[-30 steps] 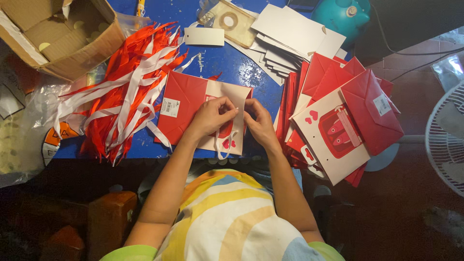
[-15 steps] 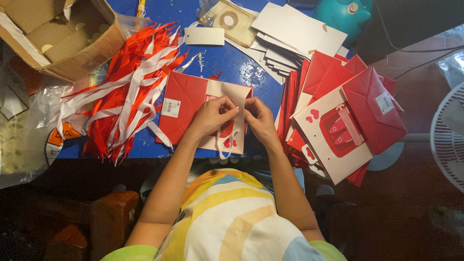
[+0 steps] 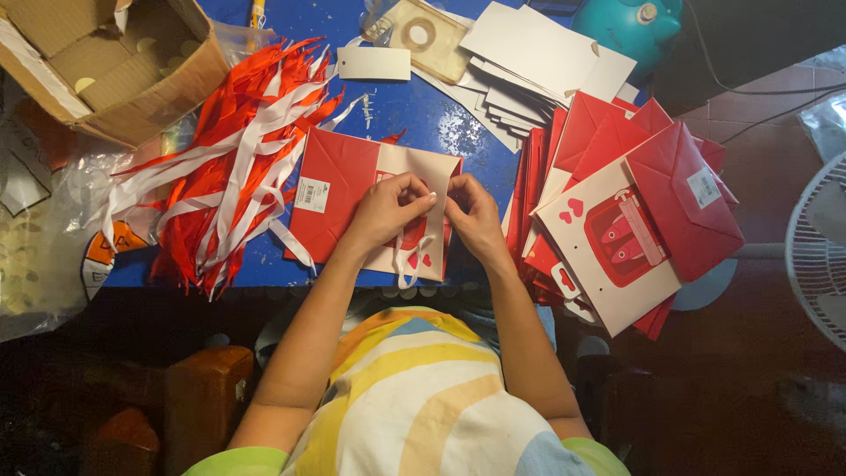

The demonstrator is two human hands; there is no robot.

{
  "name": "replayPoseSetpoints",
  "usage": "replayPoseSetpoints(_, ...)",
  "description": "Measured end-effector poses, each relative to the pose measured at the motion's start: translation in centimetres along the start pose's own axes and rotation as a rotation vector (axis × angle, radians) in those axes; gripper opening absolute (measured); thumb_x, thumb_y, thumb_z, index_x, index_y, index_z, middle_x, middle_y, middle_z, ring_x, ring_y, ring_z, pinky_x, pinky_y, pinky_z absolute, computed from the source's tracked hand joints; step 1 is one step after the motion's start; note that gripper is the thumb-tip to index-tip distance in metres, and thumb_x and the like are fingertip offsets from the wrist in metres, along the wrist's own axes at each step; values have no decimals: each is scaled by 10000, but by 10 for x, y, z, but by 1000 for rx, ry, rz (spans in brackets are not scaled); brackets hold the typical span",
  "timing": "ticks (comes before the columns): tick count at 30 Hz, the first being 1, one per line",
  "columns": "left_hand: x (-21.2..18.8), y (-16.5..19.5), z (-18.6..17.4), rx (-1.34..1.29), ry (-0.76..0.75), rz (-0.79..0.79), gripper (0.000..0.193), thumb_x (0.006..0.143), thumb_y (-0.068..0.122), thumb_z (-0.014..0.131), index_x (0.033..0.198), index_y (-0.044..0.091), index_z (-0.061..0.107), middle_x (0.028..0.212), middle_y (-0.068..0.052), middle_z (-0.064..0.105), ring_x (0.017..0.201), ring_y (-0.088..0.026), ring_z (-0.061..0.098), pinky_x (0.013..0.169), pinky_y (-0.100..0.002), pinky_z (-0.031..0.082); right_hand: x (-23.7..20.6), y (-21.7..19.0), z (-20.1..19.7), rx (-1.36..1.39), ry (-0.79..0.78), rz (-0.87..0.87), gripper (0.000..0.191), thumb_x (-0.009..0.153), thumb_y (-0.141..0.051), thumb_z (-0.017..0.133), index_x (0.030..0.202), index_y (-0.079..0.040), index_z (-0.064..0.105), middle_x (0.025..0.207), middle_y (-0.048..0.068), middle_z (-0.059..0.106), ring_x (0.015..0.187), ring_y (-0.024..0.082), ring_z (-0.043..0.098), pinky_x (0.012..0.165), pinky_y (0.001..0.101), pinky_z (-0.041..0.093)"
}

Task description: The person assembles small red and white gift boxes by threading white ribbons through pre-cut slots and tying them. They handle multiple boxes one at a time, adjusting ribbons and stacking completed units on the table.

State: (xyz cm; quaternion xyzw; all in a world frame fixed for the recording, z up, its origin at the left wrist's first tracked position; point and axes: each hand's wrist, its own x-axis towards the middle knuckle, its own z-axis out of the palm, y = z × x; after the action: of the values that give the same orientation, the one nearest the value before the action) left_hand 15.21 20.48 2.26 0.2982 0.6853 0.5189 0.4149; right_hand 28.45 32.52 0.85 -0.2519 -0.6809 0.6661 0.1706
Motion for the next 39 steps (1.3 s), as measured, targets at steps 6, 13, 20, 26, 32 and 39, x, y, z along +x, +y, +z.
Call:
replayPoseSetpoints(6,-2,-2,0,-51,12,20,216,919,243,746,979,40,703,827,-28,747,765,-74,697,685,-248,549,2,-1,0,-46,8,-54,115,962,-40,629,1074,-18,611,935,-21,657,863,28,603,760,215,505)
replayPoseSetpoints(13,-4,-4,0,-68,61,128,194,923,199,757,995,30,693,902,-21,732,828,-72,684,724,-245,549,-1,0,-1,-121,39,28,114,976,-84,622,1056,-9,657,865,17,633,791,74,597,717,248,488)
replayPoseSetpoints(20,-7,-7,4,-78,172,193,157,911,147,783,986,29,712,911,-23,721,835,-84,680,722,-252,541,-4,-1,-6,-164,-8,-155,121,1009,-62,619,1086,22,661,1010,33,675,967,91,619,864,255,496)
replayPoseSetpoints(26,-6,-11,4,-161,162,213,130,922,106,772,1018,33,721,983,-30,756,915,-91,710,798,-247,568,-2,3,-3,47,11,-49,200,1011,-48,615,1204,-15,578,1032,30,644,894,67,617,796,227,524)
replayPoseSetpoints(32,-5,-10,6,-175,163,245,131,922,98,767,1021,28,717,1028,-45,764,978,-105,724,864,-259,576,-3,4,-2,4,42,-71,281,983,30,624,1238,-27,519,1025,28,607,856,65,605,763,221,510)
replayPoseSetpoints(39,-8,-8,6,-166,149,315,95,936,77,752,1016,40,718,1062,-48,773,984,-87,706,875,-260,564,-6,4,0,47,75,-69,293,984,38,625,1236,-35,495,1039,20,589,821,62,583,713,223,501)
